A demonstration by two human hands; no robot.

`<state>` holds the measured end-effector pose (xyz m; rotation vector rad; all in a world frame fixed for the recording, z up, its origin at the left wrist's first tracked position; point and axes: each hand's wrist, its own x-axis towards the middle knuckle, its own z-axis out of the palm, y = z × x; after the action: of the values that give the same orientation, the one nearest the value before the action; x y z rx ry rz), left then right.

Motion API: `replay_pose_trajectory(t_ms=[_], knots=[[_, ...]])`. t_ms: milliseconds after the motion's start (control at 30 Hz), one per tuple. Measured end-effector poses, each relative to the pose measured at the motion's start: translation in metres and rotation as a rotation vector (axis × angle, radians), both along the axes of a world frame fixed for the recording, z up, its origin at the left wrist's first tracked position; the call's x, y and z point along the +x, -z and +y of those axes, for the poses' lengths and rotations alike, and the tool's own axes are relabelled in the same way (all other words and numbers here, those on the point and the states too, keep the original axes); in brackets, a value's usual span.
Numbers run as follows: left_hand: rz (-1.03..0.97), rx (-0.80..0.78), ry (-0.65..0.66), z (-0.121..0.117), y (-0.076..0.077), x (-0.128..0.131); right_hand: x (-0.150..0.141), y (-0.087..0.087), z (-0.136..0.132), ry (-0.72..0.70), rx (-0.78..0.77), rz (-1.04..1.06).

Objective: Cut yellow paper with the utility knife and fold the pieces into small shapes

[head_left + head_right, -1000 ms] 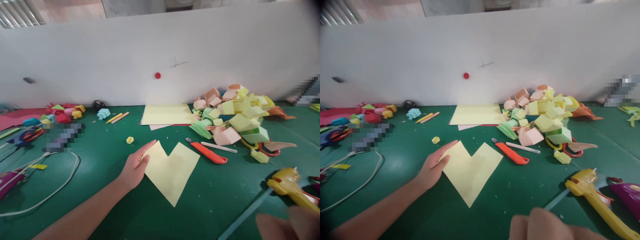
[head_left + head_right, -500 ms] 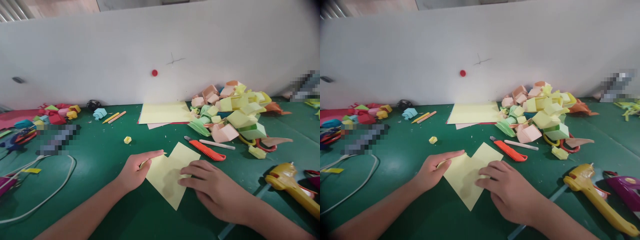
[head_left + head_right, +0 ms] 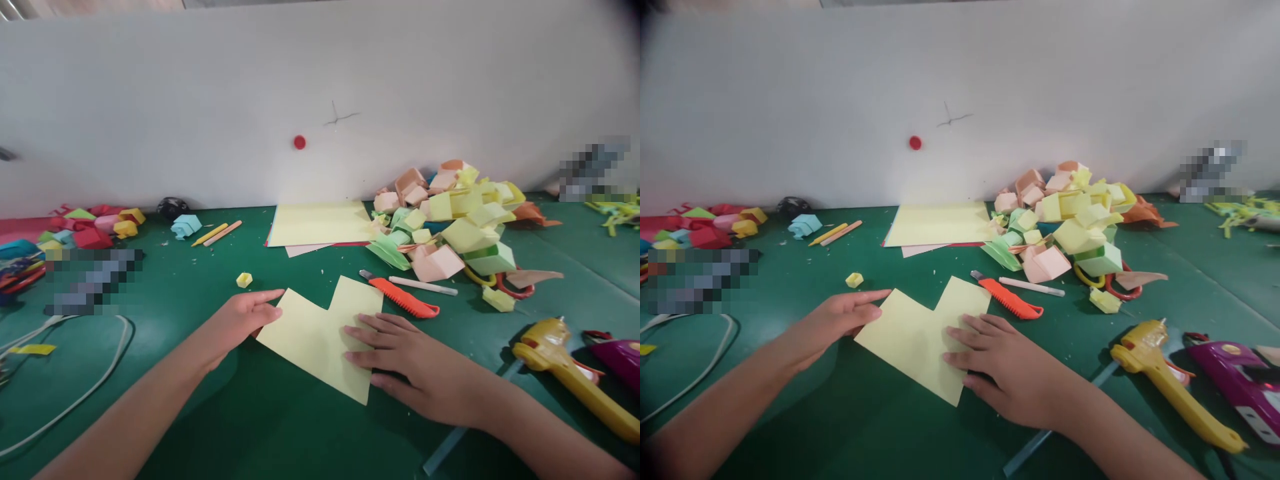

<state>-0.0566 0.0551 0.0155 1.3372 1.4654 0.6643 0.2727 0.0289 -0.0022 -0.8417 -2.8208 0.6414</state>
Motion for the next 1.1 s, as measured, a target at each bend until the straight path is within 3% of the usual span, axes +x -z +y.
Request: replay_pose_trajectory(t_ms=[200, 467, 733, 933, 1100], knots=[[0.222, 0.026, 0.106, -0.002, 0.003, 0.007, 0.003, -0.001, 0.002, 0.073, -0.037, -0.002], [0.514, 0.404, 0.204, -0.014, 0.008, 0.023, 0.003, -0.002, 0.002, 0.174, -0.014, 0.005], [0.514, 0.943, 0.534, -0.022, 0.022, 0.029, 0.004, 0.004, 0.003, 0.199, -0.012, 0.061], [0.565, 1.115, 0.717, -0.028, 0.025, 0.035, 0.006, 0.005, 0.006, 0.178, -0.014, 0.075], [0.549, 1.164, 0.796, -0.029, 0.021, 0.038, 0.007, 0.005, 0.007, 0.176, -0.032, 0.083]])
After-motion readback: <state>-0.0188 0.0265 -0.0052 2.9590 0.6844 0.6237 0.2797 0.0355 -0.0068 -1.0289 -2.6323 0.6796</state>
